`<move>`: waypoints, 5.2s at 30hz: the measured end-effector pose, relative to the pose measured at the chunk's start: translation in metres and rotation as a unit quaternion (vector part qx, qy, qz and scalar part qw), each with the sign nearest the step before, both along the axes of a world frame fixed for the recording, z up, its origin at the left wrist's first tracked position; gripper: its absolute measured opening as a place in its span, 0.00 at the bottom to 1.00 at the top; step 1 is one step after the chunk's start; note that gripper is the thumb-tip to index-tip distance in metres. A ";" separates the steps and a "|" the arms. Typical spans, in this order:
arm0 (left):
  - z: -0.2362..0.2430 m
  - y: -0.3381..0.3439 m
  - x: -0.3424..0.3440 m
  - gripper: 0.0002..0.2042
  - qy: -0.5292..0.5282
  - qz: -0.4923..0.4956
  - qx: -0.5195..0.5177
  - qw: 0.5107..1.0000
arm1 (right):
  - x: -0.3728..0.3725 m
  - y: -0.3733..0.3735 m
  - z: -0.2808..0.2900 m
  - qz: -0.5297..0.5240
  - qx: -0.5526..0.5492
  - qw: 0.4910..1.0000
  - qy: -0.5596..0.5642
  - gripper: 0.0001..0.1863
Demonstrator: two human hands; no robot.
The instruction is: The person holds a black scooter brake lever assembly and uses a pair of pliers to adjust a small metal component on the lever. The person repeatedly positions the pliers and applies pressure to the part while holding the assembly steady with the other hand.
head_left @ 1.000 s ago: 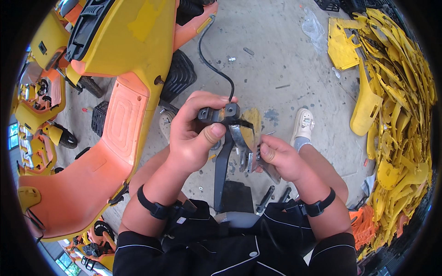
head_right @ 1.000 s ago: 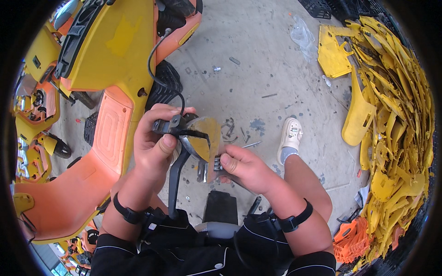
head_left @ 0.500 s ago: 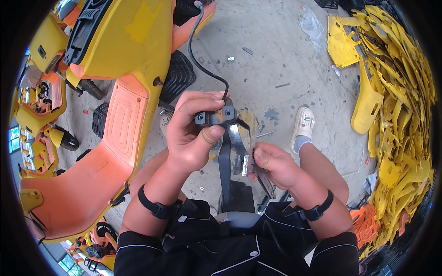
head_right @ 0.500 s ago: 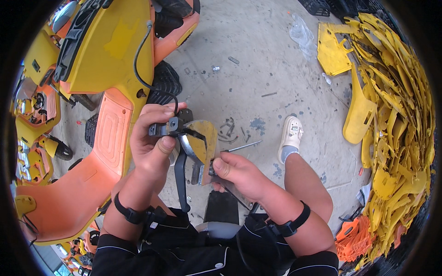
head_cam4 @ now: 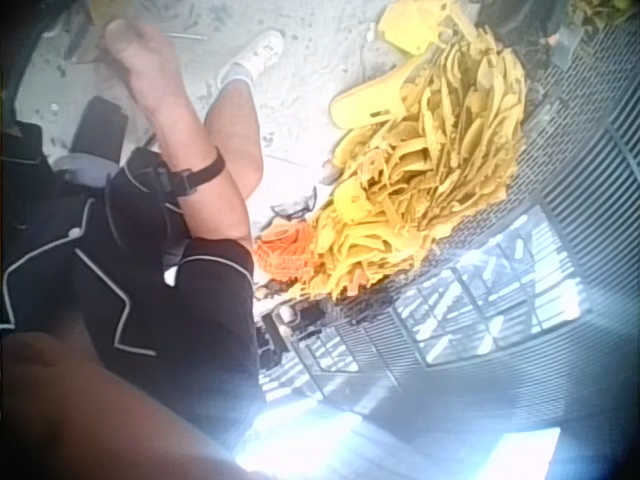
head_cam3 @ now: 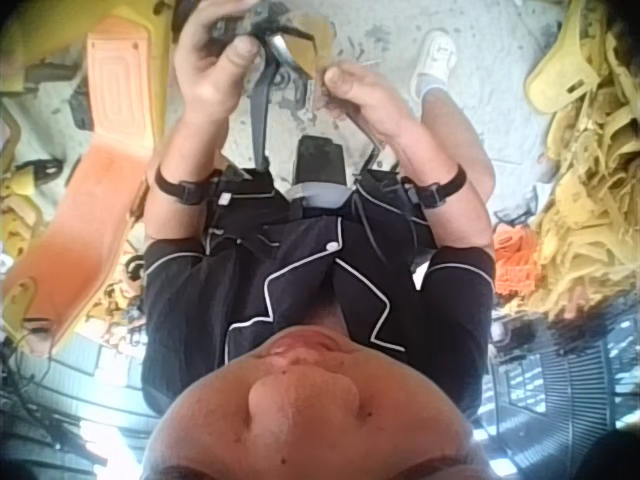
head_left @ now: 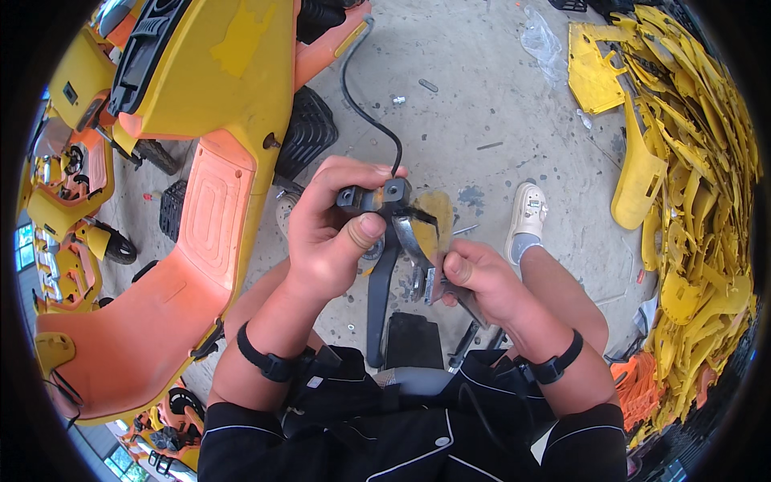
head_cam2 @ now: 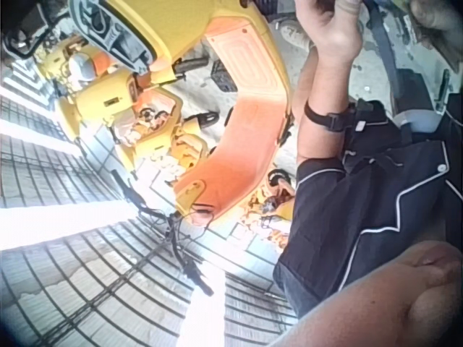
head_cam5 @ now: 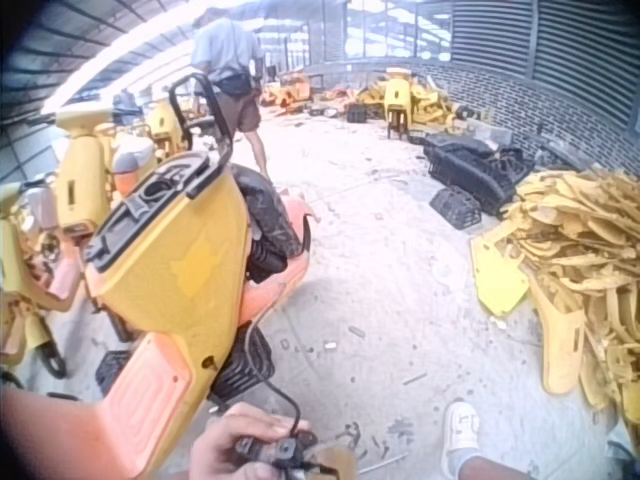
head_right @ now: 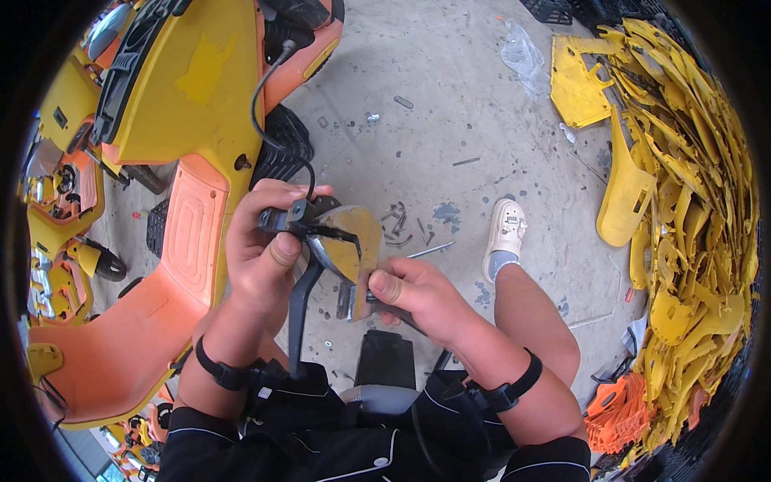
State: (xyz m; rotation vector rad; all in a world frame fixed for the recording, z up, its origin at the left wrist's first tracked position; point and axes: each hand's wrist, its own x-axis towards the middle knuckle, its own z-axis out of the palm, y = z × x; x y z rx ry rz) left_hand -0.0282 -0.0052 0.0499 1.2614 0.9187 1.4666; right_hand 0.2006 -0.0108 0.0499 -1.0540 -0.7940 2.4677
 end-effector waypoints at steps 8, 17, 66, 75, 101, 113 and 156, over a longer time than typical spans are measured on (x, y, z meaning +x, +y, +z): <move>0.011 -0.010 -0.006 0.18 -0.167 -0.097 -0.218 0.957 | 0.018 0.028 -0.001 0.063 0.167 0.980 -0.089 0.25; 0.007 -0.007 -0.002 0.17 -0.094 -0.060 -0.166 0.980 | 0.027 0.032 -0.010 0.097 0.146 0.982 -0.067 0.26; 0.012 -0.009 0.014 0.19 -0.115 -0.004 -0.117 0.986 | 0.005 0.000 -0.001 0.004 0.052 0.999 -0.015 0.31; 0.029 -0.017 0.004 0.20 -0.204 -0.108 -0.334 0.914 | 0.032 0.039 0.004 0.071 0.217 0.968 -0.100 0.25; 0.008 0.003 -0.002 0.16 0.153 0.072 0.136 0.976 | 0.003 -0.015 -0.006 0.017 -0.037 0.991 0.127 0.26; 0.005 -0.001 0.004 0.16 0.139 0.065 0.089 0.984 | 0.002 -0.017 -0.001 -0.009 -0.084 0.991 0.099 0.28; 0.008 -0.004 0.004 0.17 0.125 0.078 0.090 0.985 | 0.006 -0.016 -0.005 0.004 -0.028 0.992 0.123 0.26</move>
